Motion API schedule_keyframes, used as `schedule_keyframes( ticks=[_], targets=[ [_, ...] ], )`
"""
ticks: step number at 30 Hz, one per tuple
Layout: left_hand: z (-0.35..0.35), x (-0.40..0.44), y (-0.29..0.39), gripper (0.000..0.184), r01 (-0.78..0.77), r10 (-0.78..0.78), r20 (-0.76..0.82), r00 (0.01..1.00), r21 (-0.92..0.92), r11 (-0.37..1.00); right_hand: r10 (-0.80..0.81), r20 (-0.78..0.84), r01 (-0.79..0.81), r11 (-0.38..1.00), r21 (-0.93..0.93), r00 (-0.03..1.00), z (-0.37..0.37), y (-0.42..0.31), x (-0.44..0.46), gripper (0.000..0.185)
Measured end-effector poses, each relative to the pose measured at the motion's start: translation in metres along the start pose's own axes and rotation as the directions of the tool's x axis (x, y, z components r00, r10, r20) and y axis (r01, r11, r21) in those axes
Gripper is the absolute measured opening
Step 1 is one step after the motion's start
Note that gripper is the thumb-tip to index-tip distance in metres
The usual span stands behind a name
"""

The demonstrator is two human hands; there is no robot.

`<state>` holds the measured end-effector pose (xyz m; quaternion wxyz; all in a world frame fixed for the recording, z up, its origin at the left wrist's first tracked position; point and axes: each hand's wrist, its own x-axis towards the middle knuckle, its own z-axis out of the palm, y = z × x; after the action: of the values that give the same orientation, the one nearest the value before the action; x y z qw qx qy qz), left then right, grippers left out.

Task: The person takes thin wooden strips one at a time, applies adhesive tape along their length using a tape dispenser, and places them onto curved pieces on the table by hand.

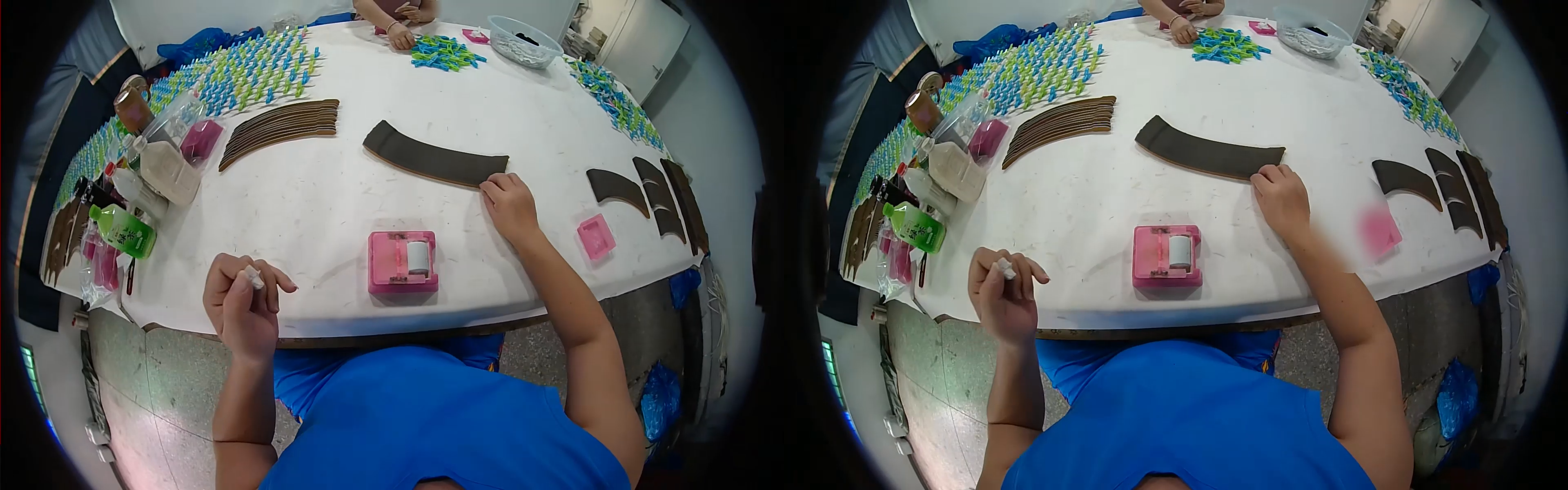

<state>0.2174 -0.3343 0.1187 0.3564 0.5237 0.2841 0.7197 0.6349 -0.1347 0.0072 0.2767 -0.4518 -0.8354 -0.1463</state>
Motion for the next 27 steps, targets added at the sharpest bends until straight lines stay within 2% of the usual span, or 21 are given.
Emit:
schedule_keyframes(
  ticks=[3,4,6,8,10,15,17,18,23,27],
  targets=[
    [-0.005,-0.009,-0.012,0.019,0.174,-0.161,-0.097,0.982,0.141,0.975,0.016,0.008,-0.016,0.999,0.034,1.0,-0.002,0.0,0.003,0.009],
    [-0.006,-0.01,-0.017,0.019,0.171,-0.159,-0.095,0.983,0.142,0.975,0.016,0.006,-0.016,0.999,0.033,1.0,-0.003,-0.001,0.005,0.009],
    [-0.007,-0.011,-0.027,0.019,0.269,-0.249,-0.107,0.963,0.257,0.928,0.06,0.022,-0.061,0.997,0.045,0.998,-0.006,-0.002,0.011,0.008],
    [-0.002,-0.009,-0.033,0.022,0.278,-0.263,-0.089,0.961,0.279,0.919,0.074,0.036,-0.076,0.996,0.048,0.997,-0.007,0.0,0.014,0.008],
    [0.003,-0.008,-0.041,0.022,0.329,-0.327,-0.076,0.942,0.409,0.851,0.086,0.05,-0.089,0.995,0.05,0.995,-0.008,0.002,0.016,0.009],
    [0.014,-0.002,-0.056,0.024,0.34,-0.359,-0.047,0.932,0.45,0.826,0.015,0.08,-0.022,0.996,0.082,0.997,-0.008,0.006,0.017,0.01],
    [0.012,0.002,-0.062,0.023,0.305,-0.386,0.015,0.922,0.583,0.753,-0.021,0.071,0.016,0.997,0.071,0.997,-0.006,0.008,0.017,0.009],
    [0.013,0.004,-0.064,0.023,0.304,-0.383,0.014,0.923,0.582,0.754,-0.051,0.064,0.048,0.997,0.06,0.997,-0.007,0.009,0.017,0.008],
    [0.017,0.01,-0.065,0.024,0.281,-0.38,0.028,0.925,0.623,0.73,-0.028,0.115,0.025,0.999,0.026,0.993,-0.008,0.007,0.015,0.009],
    [0.019,0.011,-0.07,0.026,0.287,-0.354,0.002,0.935,0.583,0.761,-0.006,0.133,0.001,0.999,0.039,0.991,-0.01,0.008,0.015,0.011]
  ],
)
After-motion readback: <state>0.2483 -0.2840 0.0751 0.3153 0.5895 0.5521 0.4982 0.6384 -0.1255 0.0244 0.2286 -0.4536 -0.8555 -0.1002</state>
